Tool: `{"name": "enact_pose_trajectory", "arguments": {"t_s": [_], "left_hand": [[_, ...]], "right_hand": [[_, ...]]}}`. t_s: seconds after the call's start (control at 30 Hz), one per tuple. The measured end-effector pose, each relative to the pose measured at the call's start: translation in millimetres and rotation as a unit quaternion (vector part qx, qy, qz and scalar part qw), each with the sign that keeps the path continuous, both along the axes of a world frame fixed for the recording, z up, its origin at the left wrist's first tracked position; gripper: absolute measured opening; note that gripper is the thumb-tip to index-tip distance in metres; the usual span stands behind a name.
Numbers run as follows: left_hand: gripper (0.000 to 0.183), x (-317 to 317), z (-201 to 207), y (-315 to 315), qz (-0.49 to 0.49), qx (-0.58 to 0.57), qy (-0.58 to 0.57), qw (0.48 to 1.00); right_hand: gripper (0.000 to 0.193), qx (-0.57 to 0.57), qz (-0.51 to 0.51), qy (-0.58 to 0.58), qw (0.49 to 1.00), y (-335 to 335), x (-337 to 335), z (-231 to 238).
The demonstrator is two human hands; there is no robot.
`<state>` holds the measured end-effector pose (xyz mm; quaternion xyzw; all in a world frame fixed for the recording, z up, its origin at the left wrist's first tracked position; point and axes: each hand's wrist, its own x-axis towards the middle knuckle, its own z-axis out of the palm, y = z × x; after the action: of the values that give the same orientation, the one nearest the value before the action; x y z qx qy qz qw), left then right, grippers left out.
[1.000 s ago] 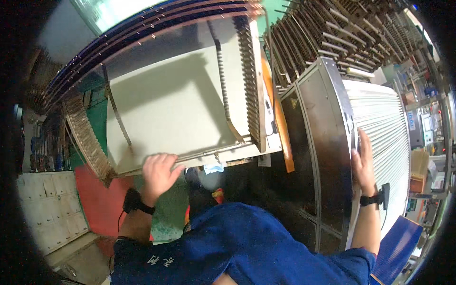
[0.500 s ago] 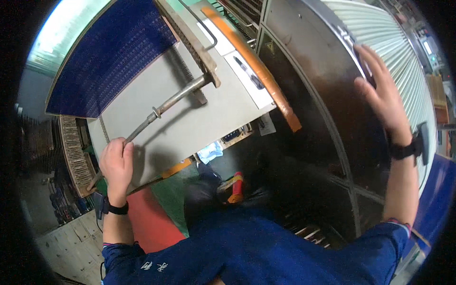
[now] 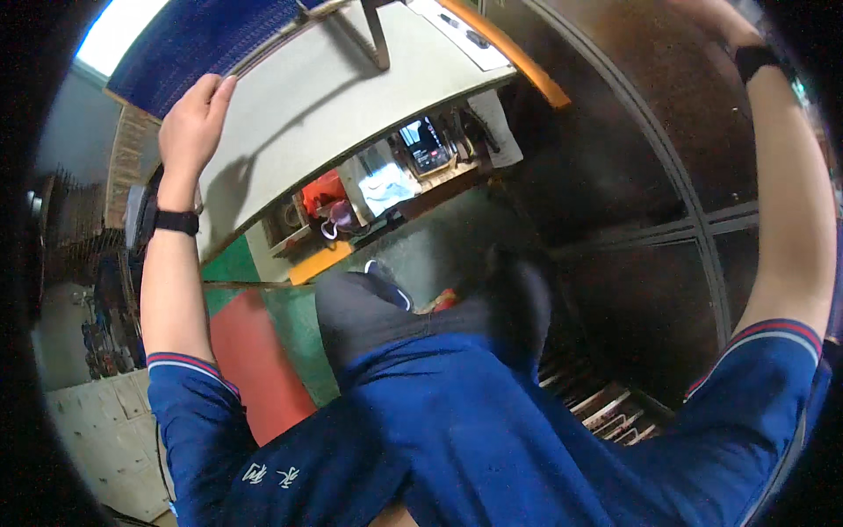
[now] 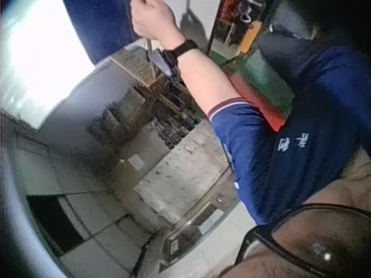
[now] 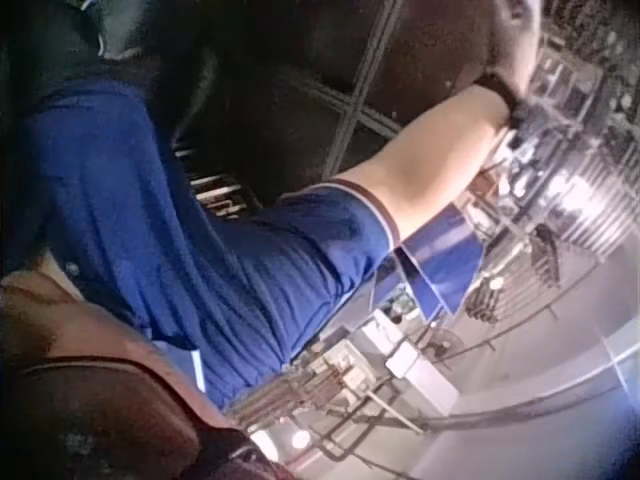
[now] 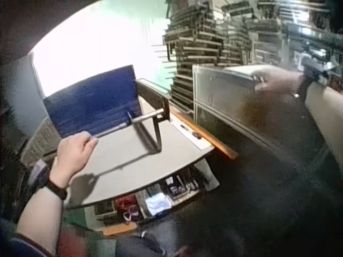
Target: Selecting industrial panels from a machine, transporting them across the floor, and organizing them into a storage rack.
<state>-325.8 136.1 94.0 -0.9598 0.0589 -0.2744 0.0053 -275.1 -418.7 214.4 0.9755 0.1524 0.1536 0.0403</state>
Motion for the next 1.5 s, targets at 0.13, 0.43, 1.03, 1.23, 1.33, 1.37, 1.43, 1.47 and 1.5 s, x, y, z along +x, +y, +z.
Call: {"name": "enact_pose_trajectory", "arguments": {"t_s": [0.13, 0.43, 1.03, 1.23, 1.33, 1.37, 1.43, 1.47, 1.5], "left_hand": [[0.043, -10.8, -4.0, 9.7, -0.042, -0.008, -0.014, 0.999], [0.042, -118.0, -91.9, 9.9, -0.141, -0.127, -0.109, 0.976], [0.042, -553.2, -466.9, 43.5, 0.408, -0.679, 0.526, 0.309], [0.039, -523.4, -429.6, 41.3, 0.389, -0.698, 0.511, 0.317], [0.037, -523.3, -423.2, 43.1, 0.384, -0.7, 0.51, 0.322], [0.037, -526.3, -421.2, 41.1, 0.382, -0.699, 0.512, 0.321], [0.036, -528.5, -431.0, 38.5, 0.377, -0.695, 0.518, 0.326], [0.036, -542.2, -441.0, 37.2, 0.378, -0.692, 0.519, 0.329], [0.036, -549.3, -455.5, 37.5, 0.372, -0.69, 0.524, 0.333]], "right_hand": [[0.053, -0.118, 0.094, -0.058, 0.987, -76.8, 17.4, -23.2], [0.054, -0.047, 0.008, -0.017, 0.999, -77.3, 3.0, -22.3], [0.075, 0.079, -0.039, 0.098, 0.991, -54.2, -24.8, -18.8], [0.075, 0.152, -0.052, 0.14, 0.977, -43.3, -27.0, -12.5], [0.075, 0.146, -0.053, 0.148, 0.977, -41.2, -25.4, -11.4], [0.073, 0.161, -0.052, 0.147, 0.975, -41.4, -26.7, -9.0], [0.073, 0.161, -0.051, 0.136, 0.976, -55.3, -26.2, -12.7], [0.074, 0.15, -0.059, 0.13, 0.978, -62.4, -25.5, -15.9], [0.074, 0.139, -0.067, 0.122, 0.98, -70.4, -23.6, -15.7]]}}
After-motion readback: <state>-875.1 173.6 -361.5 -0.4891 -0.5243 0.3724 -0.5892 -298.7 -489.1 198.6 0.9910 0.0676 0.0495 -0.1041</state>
